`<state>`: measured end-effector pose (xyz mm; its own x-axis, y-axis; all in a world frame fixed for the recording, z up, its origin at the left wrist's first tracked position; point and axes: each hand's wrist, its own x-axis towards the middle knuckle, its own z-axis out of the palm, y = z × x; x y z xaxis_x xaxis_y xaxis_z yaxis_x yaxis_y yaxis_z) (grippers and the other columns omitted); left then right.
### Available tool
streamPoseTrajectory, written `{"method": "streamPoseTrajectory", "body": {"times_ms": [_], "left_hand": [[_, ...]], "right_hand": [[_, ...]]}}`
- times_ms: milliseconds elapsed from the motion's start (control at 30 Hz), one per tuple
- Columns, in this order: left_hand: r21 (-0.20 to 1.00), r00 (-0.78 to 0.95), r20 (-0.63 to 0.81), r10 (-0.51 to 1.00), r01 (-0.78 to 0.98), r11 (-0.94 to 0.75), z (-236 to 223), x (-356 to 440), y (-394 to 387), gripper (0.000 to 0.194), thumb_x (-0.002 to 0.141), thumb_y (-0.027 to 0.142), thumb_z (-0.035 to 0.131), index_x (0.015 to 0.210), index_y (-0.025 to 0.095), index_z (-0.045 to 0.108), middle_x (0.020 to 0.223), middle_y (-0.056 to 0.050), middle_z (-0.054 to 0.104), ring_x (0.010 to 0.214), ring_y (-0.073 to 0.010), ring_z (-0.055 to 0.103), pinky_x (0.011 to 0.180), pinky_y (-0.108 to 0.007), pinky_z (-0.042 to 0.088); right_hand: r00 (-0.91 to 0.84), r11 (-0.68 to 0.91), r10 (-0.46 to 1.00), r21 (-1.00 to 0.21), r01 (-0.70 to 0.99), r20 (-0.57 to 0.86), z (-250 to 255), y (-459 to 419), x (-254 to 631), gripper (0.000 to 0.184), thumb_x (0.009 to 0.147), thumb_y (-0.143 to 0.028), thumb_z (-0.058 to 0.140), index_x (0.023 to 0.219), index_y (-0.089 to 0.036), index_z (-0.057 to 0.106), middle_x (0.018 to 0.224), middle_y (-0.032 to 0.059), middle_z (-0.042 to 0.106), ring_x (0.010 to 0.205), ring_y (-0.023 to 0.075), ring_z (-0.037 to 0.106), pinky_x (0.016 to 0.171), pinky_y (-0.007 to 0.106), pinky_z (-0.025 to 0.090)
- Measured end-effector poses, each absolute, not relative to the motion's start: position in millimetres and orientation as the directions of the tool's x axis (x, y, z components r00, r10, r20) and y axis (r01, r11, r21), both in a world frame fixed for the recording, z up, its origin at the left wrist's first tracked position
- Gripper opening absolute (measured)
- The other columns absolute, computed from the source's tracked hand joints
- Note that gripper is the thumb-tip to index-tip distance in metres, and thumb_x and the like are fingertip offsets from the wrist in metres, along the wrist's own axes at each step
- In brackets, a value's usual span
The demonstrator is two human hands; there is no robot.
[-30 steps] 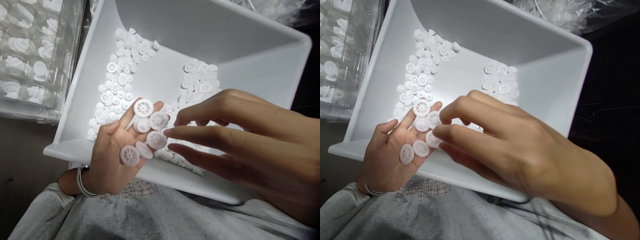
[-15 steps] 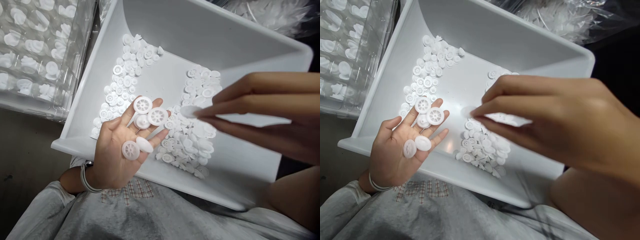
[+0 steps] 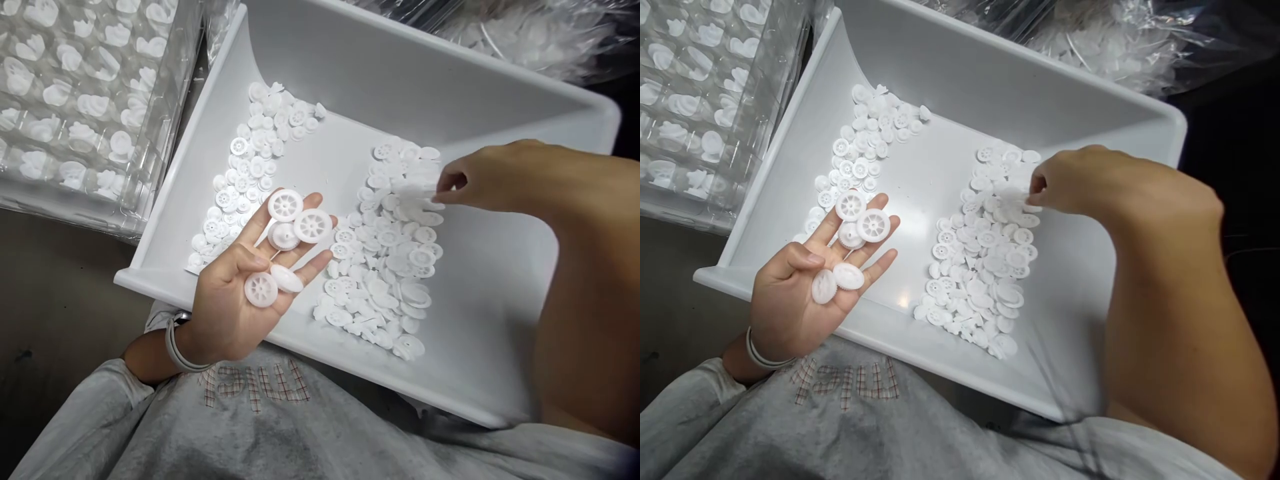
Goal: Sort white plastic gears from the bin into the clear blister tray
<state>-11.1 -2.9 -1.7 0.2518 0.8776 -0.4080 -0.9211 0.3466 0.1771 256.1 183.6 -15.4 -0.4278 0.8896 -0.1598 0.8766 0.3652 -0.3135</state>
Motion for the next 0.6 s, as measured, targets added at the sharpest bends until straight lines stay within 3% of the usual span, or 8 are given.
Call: {"method": "streamPoseTrajectory", "body": {"times_ms": [100,167,200,300,367,600], "left_hand": [[0.178,0.243,-0.418,0.875,-0.923,0.341,-1.1,-9.2,-1.7,0.071,0.082,0.011,0.041,0.151,0.02,0.03,0.148,-0.003,0.049,0.138,-0.0226,0.046,0.118,-0.041,0.035],[0.173,0.229,-0.431,0.873,-0.928,0.329,-0.5,-7.8,-0.4,0.068,0.084,0.015,0.041,0.151,0.019,0.03,0.149,-0.004,0.048,0.14,-0.024,0.044,0.119,-0.042,0.034],[0.171,0.222,-0.438,0.871,-0.931,0.324,-0.2,-7.3,0.3,0.066,0.085,0.017,0.04,0.151,0.019,0.03,0.15,-0.005,0.047,0.14,-0.0245,0.042,0.12,-0.043,0.032],[0.172,0.221,-0.443,0.869,-0.93,0.324,0.5,-6.5,1.5,0.064,0.087,0.022,0.038,0.15,0.019,0.031,0.151,-0.005,0.045,0.141,-0.025,0.041,0.121,-0.044,0.029],[0.182,0.234,-0.429,0.872,-0.924,0.337,0.3,-6.8,1.4,0.062,0.089,0.023,0.036,0.15,0.021,0.031,0.151,-0.004,0.045,0.14,-0.0233,0.043,0.121,-0.041,0.031],[0.198,0.191,-0.394,0.899,-0.938,0.286,-4.8,-9.7,-0.2,0.065,0.088,0.023,0.038,0.152,0.021,0.026,0.152,-0.003,0.044,0.143,-0.0213,0.039,0.116,-0.036,0.038]], "right_hand": [[-0.609,0.549,0.781,-0.314,0.774,-0.135,13.2,156.3,217.8,0.023,0.084,-0.044,0.06,0.079,-0.024,0.071,0.07,-0.004,0.064,0.057,0.0039,0.052,0.054,0.025,0.036],[-0.869,0.819,0.482,-0.41,0.401,0.114,29.4,124.6,187.0,0.018,0.089,-0.039,0.061,0.091,-0.022,0.067,0.072,-0.0023,0.063,0.059,0.0054,0.055,0.051,0.021,0.041],[-0.905,0.857,0.39,-0.427,0.289,0.17,34.8,107.6,173.3,0.015,0.091,-0.032,0.062,0.096,-0.018,0.065,0.073,-0.0002,0.062,0.06,0.0064,0.055,0.051,0.022,0.042],[-0.928,0.939,0.289,-0.257,0.228,0.234,37.3,67.5,147.6,0.015,0.092,-0.02,0.059,0.1,-0.008,0.062,0.077,0.0055,0.064,0.062,0.0125,0.056,0.049,0.029,0.04],[-0.928,0.954,0.267,-0.205,0.217,0.258,30.7,56.8,143.6,0.011,0.093,-0.014,0.053,0.092,-0.01,0.062,0.076,0.0047,0.064,0.062,0.0125,0.056,0.05,0.029,0.037],[-0.933,0.979,0.2,-0.039,0.198,0.299,22.1,67.9,157.7,0.028,0.098,-0.011,0.036,0.089,-0.015,0.061,0.071,0.002,0.061,0.064,0.0123,0.052,0.053,0.032,0.035]]}}
